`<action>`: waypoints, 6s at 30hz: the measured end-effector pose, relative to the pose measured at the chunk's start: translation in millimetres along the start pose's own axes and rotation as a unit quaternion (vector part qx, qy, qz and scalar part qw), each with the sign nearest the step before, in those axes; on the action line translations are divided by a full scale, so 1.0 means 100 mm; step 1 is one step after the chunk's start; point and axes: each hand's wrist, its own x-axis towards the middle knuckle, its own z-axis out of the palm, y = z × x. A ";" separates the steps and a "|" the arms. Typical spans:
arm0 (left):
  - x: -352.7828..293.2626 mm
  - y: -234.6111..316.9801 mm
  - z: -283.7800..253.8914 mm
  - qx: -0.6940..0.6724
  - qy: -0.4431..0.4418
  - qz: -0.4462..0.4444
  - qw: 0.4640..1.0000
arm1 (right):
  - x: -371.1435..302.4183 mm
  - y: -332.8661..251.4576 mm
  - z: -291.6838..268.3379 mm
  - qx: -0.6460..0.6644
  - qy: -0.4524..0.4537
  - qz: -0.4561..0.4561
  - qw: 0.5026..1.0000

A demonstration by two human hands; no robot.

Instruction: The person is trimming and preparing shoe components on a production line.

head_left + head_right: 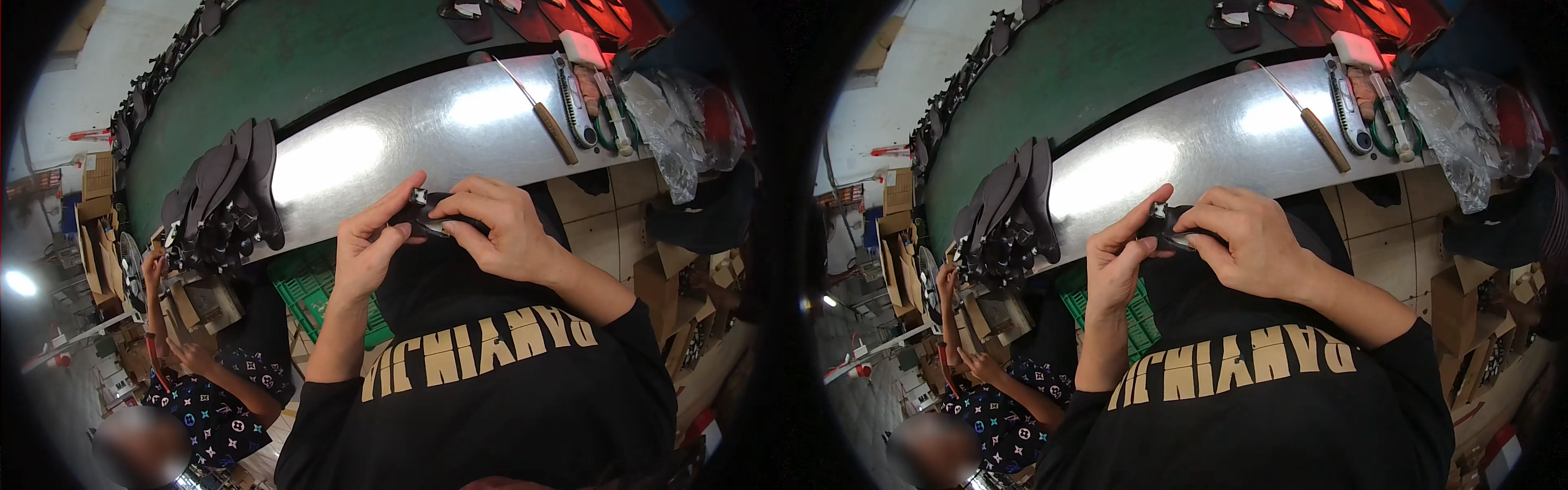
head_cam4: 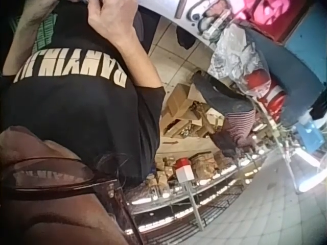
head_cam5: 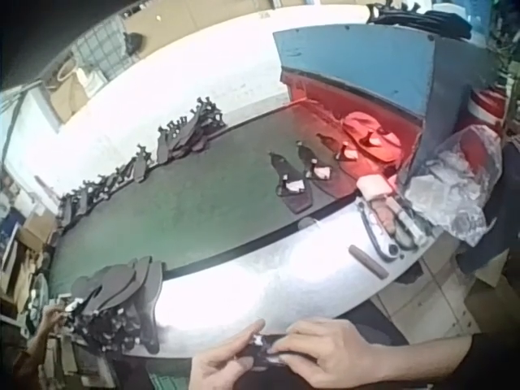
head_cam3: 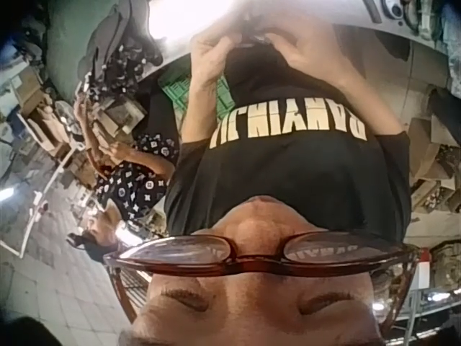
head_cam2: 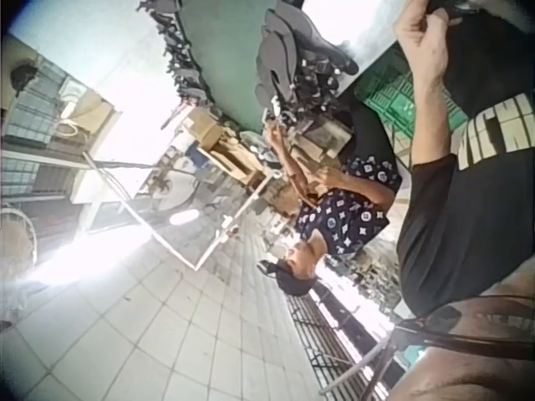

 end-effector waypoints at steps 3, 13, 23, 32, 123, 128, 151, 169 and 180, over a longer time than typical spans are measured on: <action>0.00 0.00 0.03 -0.004 0.009 0.003 1.000 | 0.01 -0.01 0.00 -0.035 0.016 -0.028 0.999; -0.02 -0.02 0.14 -0.031 0.056 -0.017 0.998 | -0.01 0.02 0.02 -0.096 0.034 -0.107 0.989; -0.02 -0.09 0.14 -0.050 0.063 -0.013 0.997 | -0.03 0.04 -0.10 -0.042 -0.058 -0.073 0.995; 0.00 -0.10 0.20 0.018 0.084 0.008 0.996 | -0.10 0.06 0.00 0.003 -0.051 0.012 0.999; 0.25 -0.52 0.07 -0.555 0.075 -0.191 0.806 | -0.17 0.43 0.34 0.387 0.001 0.195 0.901; 0.31 -0.37 0.14 -0.224 0.317 0.013 0.921 | -0.18 0.26 0.23 0.432 -0.141 0.289 0.843; 0.20 -0.23 -0.13 -0.282 0.284 0.019 0.916 | -0.20 -0.01 0.47 0.004 -0.030 -0.149 0.988; 0.46 -0.49 -0.12 -0.408 0.244 -0.052 0.878 | -0.19 0.14 0.56 -0.016 0.007 -0.035 0.999; 0.49 -0.46 -0.14 -0.365 0.185 -0.090 0.908 | 0.22 0.01 0.44 0.004 0.019 -0.126 0.992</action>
